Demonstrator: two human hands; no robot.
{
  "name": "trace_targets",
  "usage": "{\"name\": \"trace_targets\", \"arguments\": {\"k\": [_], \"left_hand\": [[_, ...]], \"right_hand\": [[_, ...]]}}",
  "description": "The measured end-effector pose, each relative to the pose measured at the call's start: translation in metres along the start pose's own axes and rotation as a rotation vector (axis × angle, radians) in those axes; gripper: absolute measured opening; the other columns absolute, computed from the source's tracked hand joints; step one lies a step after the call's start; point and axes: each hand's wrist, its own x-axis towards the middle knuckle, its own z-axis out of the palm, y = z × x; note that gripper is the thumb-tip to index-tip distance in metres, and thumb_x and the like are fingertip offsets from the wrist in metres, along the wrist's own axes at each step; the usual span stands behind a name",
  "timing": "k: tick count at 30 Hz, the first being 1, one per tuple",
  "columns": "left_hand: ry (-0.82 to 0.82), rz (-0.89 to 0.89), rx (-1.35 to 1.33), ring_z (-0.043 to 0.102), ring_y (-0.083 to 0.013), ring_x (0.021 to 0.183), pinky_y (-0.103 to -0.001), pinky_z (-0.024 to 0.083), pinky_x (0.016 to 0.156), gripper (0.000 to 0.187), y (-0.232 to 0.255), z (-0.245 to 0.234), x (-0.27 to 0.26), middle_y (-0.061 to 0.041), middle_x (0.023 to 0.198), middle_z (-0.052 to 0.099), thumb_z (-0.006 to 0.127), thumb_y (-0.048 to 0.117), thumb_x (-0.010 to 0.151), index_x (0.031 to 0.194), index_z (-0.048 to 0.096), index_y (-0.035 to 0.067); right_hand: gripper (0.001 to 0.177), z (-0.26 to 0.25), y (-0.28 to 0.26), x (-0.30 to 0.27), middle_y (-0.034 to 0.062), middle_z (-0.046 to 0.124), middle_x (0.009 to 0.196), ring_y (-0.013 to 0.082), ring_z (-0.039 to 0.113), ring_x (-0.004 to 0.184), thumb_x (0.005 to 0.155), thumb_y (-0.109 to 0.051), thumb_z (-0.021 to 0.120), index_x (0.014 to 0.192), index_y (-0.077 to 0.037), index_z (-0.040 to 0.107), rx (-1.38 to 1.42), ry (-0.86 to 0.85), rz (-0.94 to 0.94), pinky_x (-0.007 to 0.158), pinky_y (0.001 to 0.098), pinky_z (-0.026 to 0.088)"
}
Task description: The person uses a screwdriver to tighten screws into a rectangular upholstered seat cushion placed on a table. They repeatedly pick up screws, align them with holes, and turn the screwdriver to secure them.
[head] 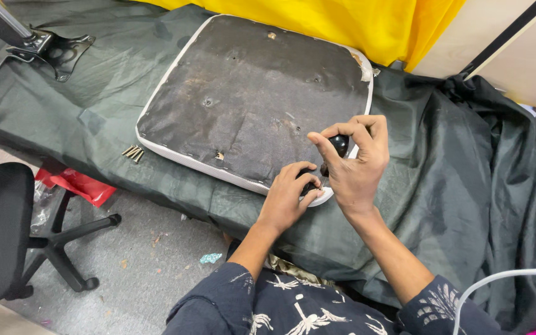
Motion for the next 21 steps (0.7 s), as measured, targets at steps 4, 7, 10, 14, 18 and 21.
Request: {"name": "trace_targets", "arguments": {"k": [4, 7, 10, 14, 18, 21], "left_hand": [[-0.007, 0.004, 0.011, 0.053, -0.0307, 0.131, -0.044, 0.043, 0.106, 0.016, 0.000, -0.001, 0.001, -0.006, 0.134, 0.061, 0.076, 0.022, 0.087, 0.098, 0.069, 0.013], [0.007, -0.007, -0.003, 0.053, -0.0298, 0.131, -0.043, 0.043, 0.106, 0.019, 0.000, 0.000, 0.001, -0.006, 0.133, 0.061, 0.077, 0.023, 0.086, 0.099, 0.068, 0.012], [0.014, 0.015, 0.011, 0.052, -0.0311, 0.130, -0.044, 0.043, 0.106, 0.020, 0.000, 0.001, 0.000, -0.007, 0.133, 0.061, 0.078, 0.024, 0.086, 0.099, 0.069, 0.012], [-0.004, -0.006, 0.005, 0.053, -0.0308, 0.131, -0.044, 0.043, 0.106, 0.019, 0.001, 0.001, 0.001, -0.007, 0.134, 0.061, 0.077, 0.023, 0.087, 0.100, 0.069, 0.011], [0.000, 0.006, 0.006, 0.052, -0.0311, 0.131, -0.045, 0.043, 0.106, 0.020, -0.001, 0.002, 0.000, -0.007, 0.134, 0.060, 0.077, 0.024, 0.086, 0.100, 0.069, 0.011], [0.008, 0.017, 0.012, 0.052, -0.0313, 0.131, -0.045, 0.043, 0.106, 0.021, -0.003, 0.003, -0.001, -0.007, 0.135, 0.060, 0.077, 0.024, 0.087, 0.100, 0.068, 0.011]], "right_hand": [[0.023, -0.005, -0.006, -0.003, 0.0022, 0.059, 0.101, 0.0080, 0.062, 0.079, 0.097, -0.011, 0.080, 0.115, -0.005, 0.068, 0.133, -0.034, 0.210, 0.068, 0.0236, 0.053], [0.011, -0.006, -0.002, -0.004, -0.0006, 0.069, 0.110, 0.0069, 0.061, 0.082, 0.101, -0.013, 0.063, 0.108, -0.005, 0.063, 0.243, -0.036, 0.320, 0.076, 0.0240, 0.051], [0.013, -0.010, 0.003, -0.004, 0.0068, 0.062, 0.124, 0.0117, 0.063, 0.105, 0.109, -0.007, 0.072, 0.118, -0.002, 0.064, 0.140, -0.024, 0.040, 0.095, 0.0283, 0.052], [0.022, -0.009, 0.003, 0.002, 0.0084, 0.059, 0.111, 0.0179, 0.061, 0.100, 0.095, -0.010, 0.083, 0.107, -0.004, 0.066, 0.012, -0.005, 0.099, 0.091, 0.0322, 0.051], [0.020, -0.014, -0.008, 0.005, 0.0064, 0.063, 0.110, 0.0163, 0.065, 0.097, 0.098, -0.009, 0.071, 0.116, -0.005, 0.063, 0.071, -0.112, 0.185, 0.095, 0.0310, 0.051], [0.020, -0.019, -0.017, 0.007, 0.0055, 0.064, 0.112, 0.0156, 0.064, 0.098, 0.097, -0.009, 0.064, 0.116, -0.006, 0.061, 0.107, -0.188, 0.196, 0.091, 0.0296, 0.050]]}}
